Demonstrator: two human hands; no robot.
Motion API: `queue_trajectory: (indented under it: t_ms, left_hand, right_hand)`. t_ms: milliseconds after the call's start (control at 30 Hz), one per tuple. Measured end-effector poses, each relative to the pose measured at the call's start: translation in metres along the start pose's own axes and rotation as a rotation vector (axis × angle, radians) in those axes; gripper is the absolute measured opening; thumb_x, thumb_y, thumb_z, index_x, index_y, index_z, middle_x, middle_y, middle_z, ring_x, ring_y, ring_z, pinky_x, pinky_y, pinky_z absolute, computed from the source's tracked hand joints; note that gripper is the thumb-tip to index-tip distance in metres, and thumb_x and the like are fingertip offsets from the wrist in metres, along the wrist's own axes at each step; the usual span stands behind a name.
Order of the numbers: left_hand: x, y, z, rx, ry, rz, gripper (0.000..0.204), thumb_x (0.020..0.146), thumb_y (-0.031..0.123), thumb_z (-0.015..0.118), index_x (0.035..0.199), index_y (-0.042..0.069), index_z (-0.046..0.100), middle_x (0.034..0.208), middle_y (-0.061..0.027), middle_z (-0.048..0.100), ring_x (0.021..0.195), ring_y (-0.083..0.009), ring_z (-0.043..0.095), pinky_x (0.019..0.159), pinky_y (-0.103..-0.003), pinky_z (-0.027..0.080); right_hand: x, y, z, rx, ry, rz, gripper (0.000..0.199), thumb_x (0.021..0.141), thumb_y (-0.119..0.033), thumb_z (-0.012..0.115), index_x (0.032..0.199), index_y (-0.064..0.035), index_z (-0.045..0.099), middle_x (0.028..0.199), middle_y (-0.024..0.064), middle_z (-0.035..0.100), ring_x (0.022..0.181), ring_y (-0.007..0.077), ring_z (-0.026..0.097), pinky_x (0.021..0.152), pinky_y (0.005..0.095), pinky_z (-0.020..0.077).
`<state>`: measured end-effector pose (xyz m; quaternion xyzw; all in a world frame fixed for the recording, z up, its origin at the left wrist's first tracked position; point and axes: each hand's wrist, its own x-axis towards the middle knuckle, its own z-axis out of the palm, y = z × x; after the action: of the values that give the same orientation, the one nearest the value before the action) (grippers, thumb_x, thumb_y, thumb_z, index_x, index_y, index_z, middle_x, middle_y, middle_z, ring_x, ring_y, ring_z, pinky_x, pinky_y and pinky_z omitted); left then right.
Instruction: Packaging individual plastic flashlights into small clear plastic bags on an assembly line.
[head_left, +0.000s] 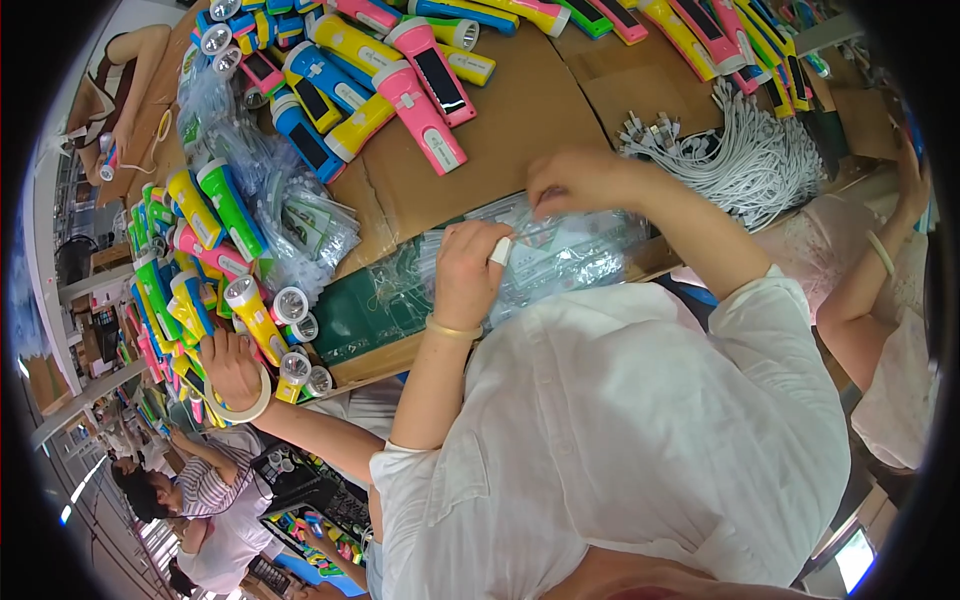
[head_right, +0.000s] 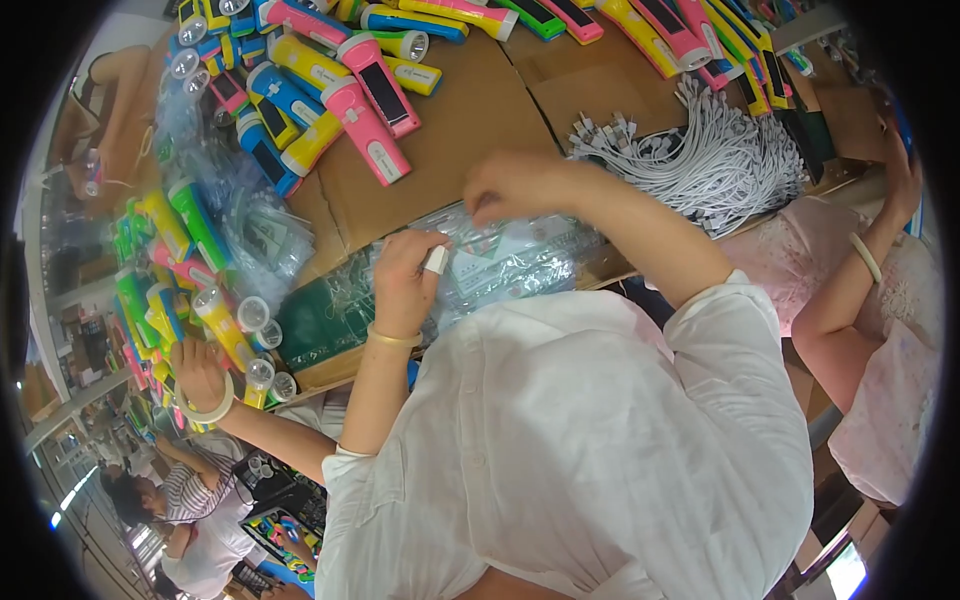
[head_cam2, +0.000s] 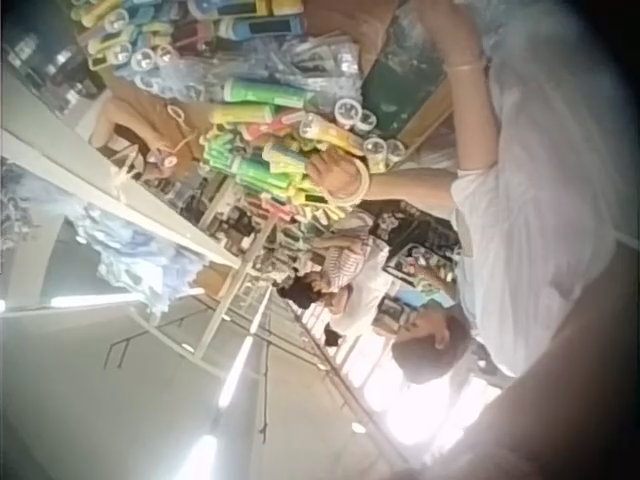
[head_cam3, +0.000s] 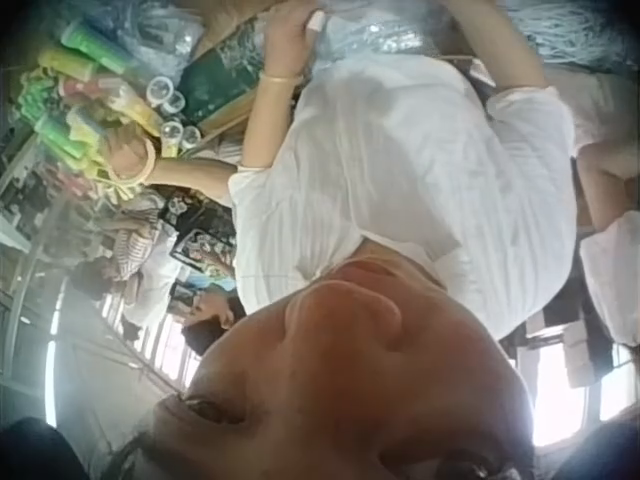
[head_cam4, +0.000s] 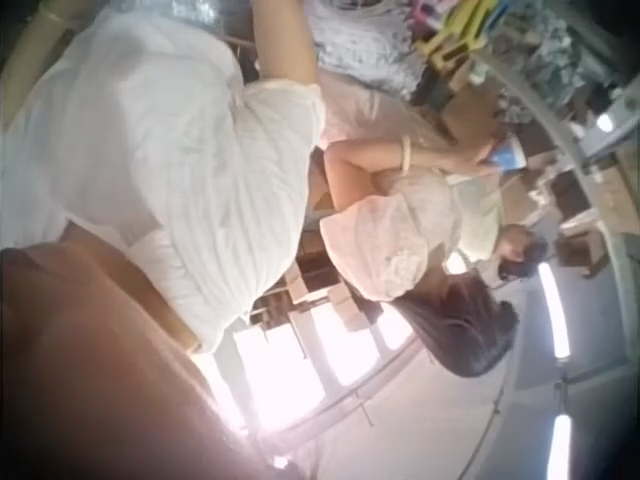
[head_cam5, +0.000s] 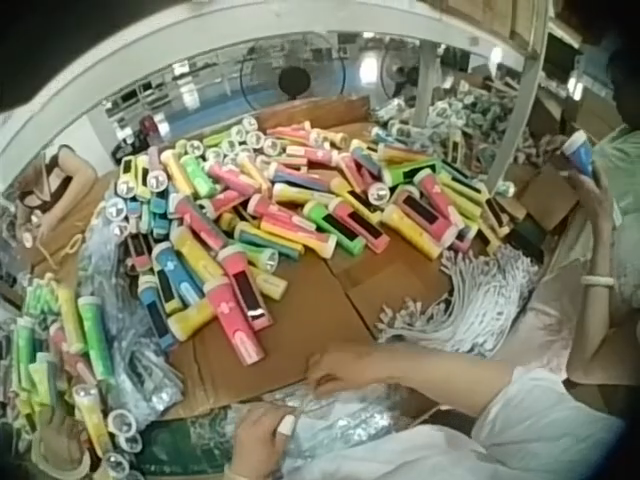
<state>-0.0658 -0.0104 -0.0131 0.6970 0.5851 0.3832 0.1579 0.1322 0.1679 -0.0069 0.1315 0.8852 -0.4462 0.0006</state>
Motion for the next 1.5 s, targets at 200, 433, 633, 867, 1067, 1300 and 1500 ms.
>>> queue_trajectory:
  t_ms: [200,433,633,867,1067,1300,1500]
  left_hand:
    - [0.011,0.02,0.001,-0.066,-0.053,0.183,0.022,0.071,-0.003,0.069,0.091,0.005,0.068,0.118,-0.0091,0.068,0.09,-0.0293,0.064,0.082,-0.04,0.052]
    - [0.01,0.02,0.012,-0.193,-0.168,0.254,0.028,0.069,-0.004,0.064,0.093,0.007,0.068,0.101,-0.0071,0.067,0.09,-0.0278,0.066,0.078,-0.038,0.053]
    - [0.009,0.016,0.012,-0.258,-0.132,0.174,0.014,0.079,0.003,0.07,0.092,0.008,0.07,0.097,-0.0083,0.065,0.087,-0.0285,0.066,0.075,-0.037,0.054]
    - [0.009,0.015,0.013,-0.297,-0.04,0.137,0.019,0.075,-0.003,0.07,0.092,0.007,0.071,0.094,-0.0097,0.063,0.082,-0.0287,0.065,0.07,-0.036,0.054]
    - [0.005,0.015,0.013,-0.278,-0.003,0.084,0.021,0.075,-0.006,0.07,0.093,0.005,0.071,0.095,-0.0099,0.062,0.083,-0.0277,0.065,0.069,-0.036,0.053]
    - [0.0,0.021,0.017,-0.366,0.029,0.128,0.019,0.078,-0.004,0.072,0.095,0.004,0.071,0.093,-0.01,0.06,0.081,-0.0267,0.063,0.069,-0.034,0.052]
    - [0.004,0.023,0.022,-0.375,0.078,0.136,0.017,0.079,-0.002,0.075,0.095,0.003,0.071,0.093,-0.0102,0.06,0.083,-0.0261,0.063,0.07,-0.033,0.052]
  right_hand:
    - [0.05,0.087,-0.107,-0.83,0.978,0.039,0.049,0.083,-0.025,0.077,0.127,-0.0076,0.063,0.099,0.0138,0.072,0.095,0.0335,0.07,0.086,0.0434,0.0553]
    - [0.035,0.096,-0.103,-0.599,0.908,0.32,0.058,0.082,-0.029,0.076,0.132,-0.0059,0.058,0.106,0.0165,0.073,0.095,0.033,0.071,0.086,0.0425,0.0555]
    - [-0.064,-0.017,-0.096,0.172,0.731,0.177,0.049,0.087,-0.016,0.071,0.132,-0.0047,0.055,0.11,0.0033,0.064,0.095,0.0108,0.061,0.082,0.0262,0.0499]
    - [-0.101,-0.078,-0.092,0.178,0.109,0.301,0.059,0.074,-0.013,0.073,0.13,-0.0071,0.056,0.115,0.0021,0.059,0.103,0.0116,0.057,0.09,0.0274,0.0478]
    - [-0.1,-0.088,-0.088,0.322,0.333,0.189,0.058,0.07,-0.011,0.074,0.125,-0.0067,0.058,0.114,0.0018,0.058,0.099,0.0109,0.057,0.084,0.0259,0.0464]
    - [-0.068,-0.088,-0.083,0.244,-0.007,0.235,0.06,0.074,-0.006,0.079,0.129,-0.0073,0.057,0.118,0.0021,0.061,0.1,0.0123,0.059,0.082,0.0296,0.0501]
    - [-0.039,-0.042,-0.007,0.573,0.117,0.119,0.052,0.091,-0.016,0.078,0.136,-0.003,0.054,0.1,-0.0002,0.065,0.082,0.0073,0.056,0.072,0.0275,0.05]
